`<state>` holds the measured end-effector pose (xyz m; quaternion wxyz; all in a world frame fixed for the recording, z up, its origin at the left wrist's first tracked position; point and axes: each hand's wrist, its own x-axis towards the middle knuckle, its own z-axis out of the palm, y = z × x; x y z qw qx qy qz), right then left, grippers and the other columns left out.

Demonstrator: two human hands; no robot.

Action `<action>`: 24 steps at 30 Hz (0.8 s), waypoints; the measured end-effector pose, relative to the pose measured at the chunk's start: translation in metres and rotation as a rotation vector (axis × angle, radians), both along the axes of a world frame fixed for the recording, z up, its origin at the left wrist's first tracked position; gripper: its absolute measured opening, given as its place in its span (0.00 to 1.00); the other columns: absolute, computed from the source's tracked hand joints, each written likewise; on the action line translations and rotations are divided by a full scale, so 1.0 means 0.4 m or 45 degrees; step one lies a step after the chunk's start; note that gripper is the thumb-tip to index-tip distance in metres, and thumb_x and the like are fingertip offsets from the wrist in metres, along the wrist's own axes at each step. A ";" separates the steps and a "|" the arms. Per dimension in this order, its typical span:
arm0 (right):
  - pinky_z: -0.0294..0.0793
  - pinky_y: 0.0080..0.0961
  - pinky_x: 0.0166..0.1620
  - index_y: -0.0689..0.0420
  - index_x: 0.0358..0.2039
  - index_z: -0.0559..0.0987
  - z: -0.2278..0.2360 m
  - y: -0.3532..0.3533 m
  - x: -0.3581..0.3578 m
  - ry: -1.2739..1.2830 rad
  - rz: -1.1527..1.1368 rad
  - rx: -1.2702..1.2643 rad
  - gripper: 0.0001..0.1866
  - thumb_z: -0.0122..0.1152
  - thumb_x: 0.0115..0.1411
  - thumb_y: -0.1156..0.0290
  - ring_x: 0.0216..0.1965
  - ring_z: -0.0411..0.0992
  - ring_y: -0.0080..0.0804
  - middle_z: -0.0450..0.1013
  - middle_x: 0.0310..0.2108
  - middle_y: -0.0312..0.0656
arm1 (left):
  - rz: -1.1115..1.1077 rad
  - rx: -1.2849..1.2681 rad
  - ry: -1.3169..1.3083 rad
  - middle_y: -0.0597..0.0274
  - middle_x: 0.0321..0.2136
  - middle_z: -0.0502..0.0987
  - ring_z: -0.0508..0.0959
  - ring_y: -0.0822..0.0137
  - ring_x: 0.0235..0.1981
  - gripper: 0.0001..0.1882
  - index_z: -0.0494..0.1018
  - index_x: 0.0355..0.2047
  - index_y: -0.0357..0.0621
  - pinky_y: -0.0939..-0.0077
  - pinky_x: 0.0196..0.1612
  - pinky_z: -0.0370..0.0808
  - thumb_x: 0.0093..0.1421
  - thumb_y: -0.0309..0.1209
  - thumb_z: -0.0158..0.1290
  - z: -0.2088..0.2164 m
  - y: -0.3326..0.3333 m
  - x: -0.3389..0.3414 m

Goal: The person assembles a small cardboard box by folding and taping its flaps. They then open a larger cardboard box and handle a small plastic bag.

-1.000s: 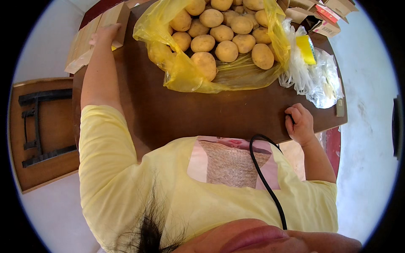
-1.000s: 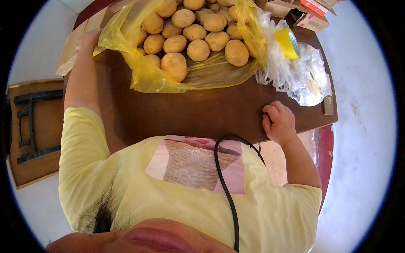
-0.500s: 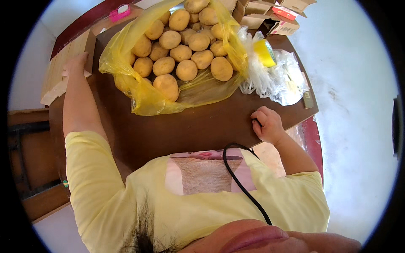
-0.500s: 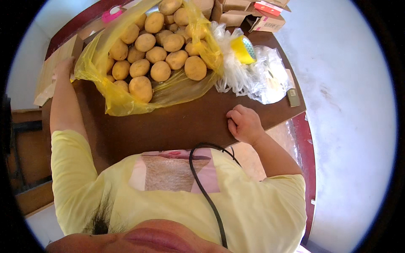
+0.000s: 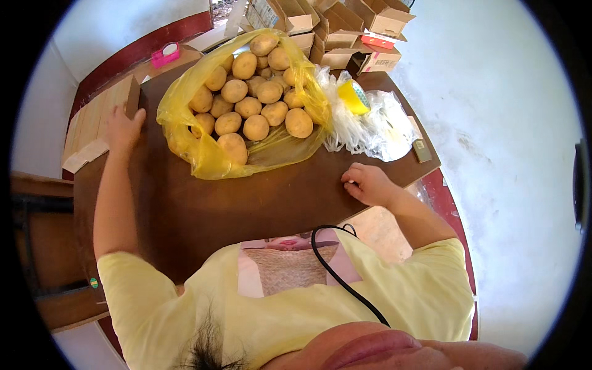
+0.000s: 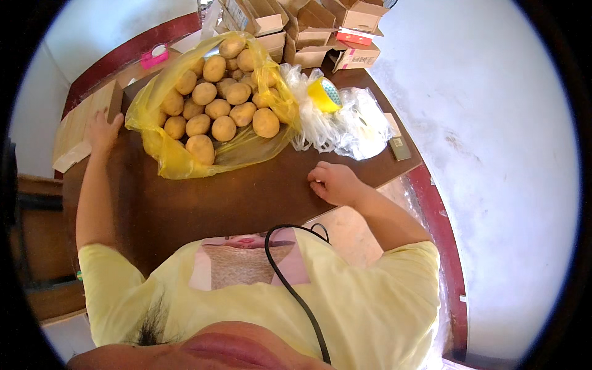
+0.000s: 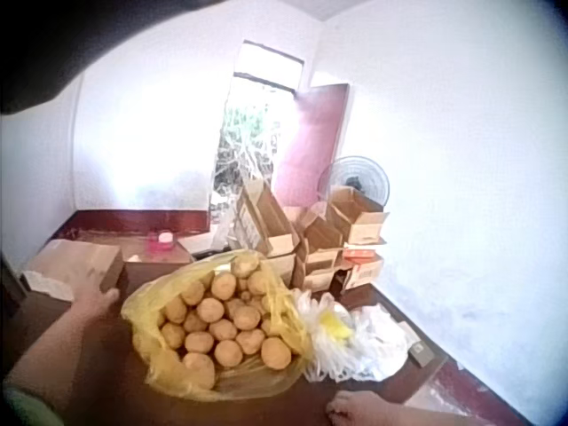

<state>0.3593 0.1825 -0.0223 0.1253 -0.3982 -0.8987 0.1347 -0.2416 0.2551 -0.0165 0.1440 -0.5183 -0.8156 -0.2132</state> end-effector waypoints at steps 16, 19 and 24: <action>0.72 0.45 0.53 0.51 0.63 0.63 0.476 0.815 -0.004 -0.443 -0.957 0.820 0.32 0.53 0.57 0.64 0.50 0.73 0.52 0.74 0.50 0.54 | -0.360 0.388 -1.140 0.60 0.57 0.68 0.67 0.69 0.56 0.19 0.71 0.51 0.42 0.73 0.57 0.62 0.58 0.24 0.53 -0.080 -0.617 0.228; 0.73 0.35 0.43 0.53 0.46 0.77 0.511 0.845 -0.059 -0.605 -1.022 0.460 0.23 0.54 0.54 0.53 0.36 0.78 0.36 0.78 0.31 0.44 | -0.313 0.413 -1.115 0.61 0.57 0.68 0.67 0.68 0.56 0.20 0.70 0.52 0.43 0.73 0.57 0.62 0.58 0.23 0.53 -0.065 -0.643 0.238; 0.72 0.33 0.39 0.52 0.31 0.85 0.487 0.877 -0.056 -0.608 -1.107 0.400 0.20 0.56 0.52 0.49 0.36 0.78 0.35 0.79 0.27 0.42 | -0.266 0.382 -1.096 0.61 0.58 0.67 0.66 0.68 0.57 0.21 0.70 0.53 0.43 0.73 0.57 0.62 0.58 0.23 0.53 -0.062 -0.653 0.218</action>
